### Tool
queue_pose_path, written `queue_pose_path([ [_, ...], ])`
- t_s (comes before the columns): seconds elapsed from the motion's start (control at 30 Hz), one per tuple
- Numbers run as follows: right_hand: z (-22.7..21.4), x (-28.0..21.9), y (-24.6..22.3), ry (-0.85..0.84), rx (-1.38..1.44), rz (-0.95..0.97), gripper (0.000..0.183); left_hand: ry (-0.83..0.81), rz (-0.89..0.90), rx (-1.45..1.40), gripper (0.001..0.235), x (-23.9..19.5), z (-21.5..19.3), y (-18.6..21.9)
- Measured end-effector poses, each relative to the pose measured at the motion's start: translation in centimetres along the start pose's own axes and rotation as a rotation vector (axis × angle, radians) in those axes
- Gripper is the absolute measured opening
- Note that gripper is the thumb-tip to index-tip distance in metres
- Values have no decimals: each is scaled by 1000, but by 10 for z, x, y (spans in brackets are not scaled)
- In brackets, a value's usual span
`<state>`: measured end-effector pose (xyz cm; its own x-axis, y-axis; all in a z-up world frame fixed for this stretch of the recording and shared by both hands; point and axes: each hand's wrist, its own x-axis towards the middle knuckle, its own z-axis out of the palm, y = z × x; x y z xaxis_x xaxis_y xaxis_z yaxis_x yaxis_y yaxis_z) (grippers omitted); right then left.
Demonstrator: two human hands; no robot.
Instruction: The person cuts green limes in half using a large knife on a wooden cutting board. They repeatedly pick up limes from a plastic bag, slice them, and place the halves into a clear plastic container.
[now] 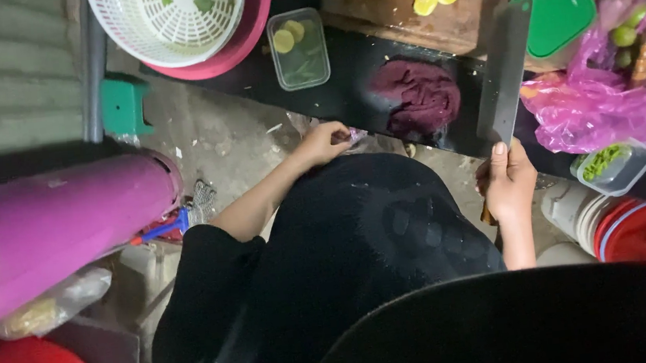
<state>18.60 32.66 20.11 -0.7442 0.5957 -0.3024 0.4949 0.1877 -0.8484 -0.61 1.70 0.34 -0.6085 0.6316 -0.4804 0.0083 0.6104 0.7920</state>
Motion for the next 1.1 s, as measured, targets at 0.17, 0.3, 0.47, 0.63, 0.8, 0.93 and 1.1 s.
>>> queue_pose_path([
  [0.17,-7,-17,15,97,65,40,34,-20,204,-166,33,22,-50,82],
  [0.3,-1,-27,31,110,231,179,32,116,298,-178,44,60,-94,133],
  [0.47,31,0,-24,-8,360,302,39,316,423,302,82,142,-161,183],
  [0.63,68,35,-32,-104,427,256,48,251,311,671,116,211,-173,198],
  [0.8,92,48,-29,-199,570,217,41,85,426,648,124,224,-159,211],
  [0.93,105,62,-30,-247,533,222,40,127,450,652,126,212,-145,210],
  [1.1,117,75,-36,-266,640,280,37,174,451,548,126,200,-133,214],
])
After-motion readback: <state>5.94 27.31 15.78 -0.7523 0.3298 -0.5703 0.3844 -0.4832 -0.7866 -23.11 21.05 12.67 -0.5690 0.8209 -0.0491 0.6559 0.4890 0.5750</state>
